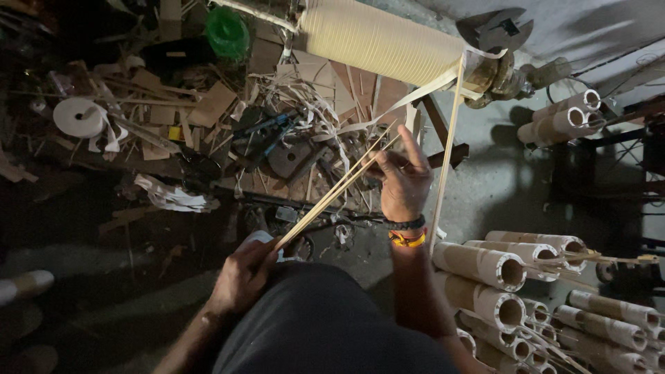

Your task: The person winds a thin strip of paper around a rotating cylindrical roll using a wooden stick to guide and separate the layers. The person repeatedly adjusts the strip and uses the stick to maintain even spacing as the roll grows.

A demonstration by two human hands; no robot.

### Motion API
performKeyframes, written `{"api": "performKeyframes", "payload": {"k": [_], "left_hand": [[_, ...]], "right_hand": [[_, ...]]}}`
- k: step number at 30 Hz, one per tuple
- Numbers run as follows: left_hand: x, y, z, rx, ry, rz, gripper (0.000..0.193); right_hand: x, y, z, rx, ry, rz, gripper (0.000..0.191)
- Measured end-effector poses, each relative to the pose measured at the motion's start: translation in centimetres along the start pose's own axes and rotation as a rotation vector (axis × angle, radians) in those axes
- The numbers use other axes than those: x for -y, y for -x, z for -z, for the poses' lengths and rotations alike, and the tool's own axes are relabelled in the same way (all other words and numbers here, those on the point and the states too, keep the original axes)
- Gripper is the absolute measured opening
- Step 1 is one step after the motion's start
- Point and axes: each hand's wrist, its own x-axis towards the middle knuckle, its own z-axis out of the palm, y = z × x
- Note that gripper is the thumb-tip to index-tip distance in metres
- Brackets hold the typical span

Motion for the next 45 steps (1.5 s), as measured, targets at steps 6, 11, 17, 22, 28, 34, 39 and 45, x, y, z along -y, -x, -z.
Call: {"api": "performKeyframes", "payload": {"k": [6, 11, 17, 22, 28, 34, 39, 45], "left_hand": [[0.5, 0.1, 0.2, 0.123, -0.039, 0.217, 0.040], [2.7, 0.1, -0.4, -0.021, -0.111, -0.088, 0.036], [3.5, 0.1, -0.5, 0.073, -0.121, 0.078, 0.038], [2.0, 0.2, 0.2, 0.060, -0.107, -0.028, 0.035], [1.1, 0.2, 1.2, 0.059, -0.063, 0.021, 0.034], [2.5, -0.9, 2.0, 0.051, -0.100, 0.008, 0.036], [2.8, -3.0, 3.8, 0.012, -0.117, -0.133, 0.045], [-0.2, -8.8, 2.4, -0.004, 0.138, -0.168, 0.041]], "right_hand": [[0.2, -0.2, -0.3, -0.014, 0.018, 0.001, 0.063], [0.2, -0.4, -0.1, -0.065, 0.015, -0.044, 0.065], [-0.3, 0.0, 0.5, -0.033, -0.015, -0.054, 0.065], [-0.3, 0.0, 0.8, 0.022, 0.077, -0.021, 0.062], [0.2, 0.2, 0.3, 0.010, 0.226, -0.017, 0.060], [0.6, 0.2, -0.8, -0.008, 0.309, 0.044, 0.056], [0.1, -0.5, -2.3, -0.005, 0.309, 0.106, 0.049], [-1.6, -1.9, -4.8, -0.133, 0.371, 0.045, 0.048]]}}
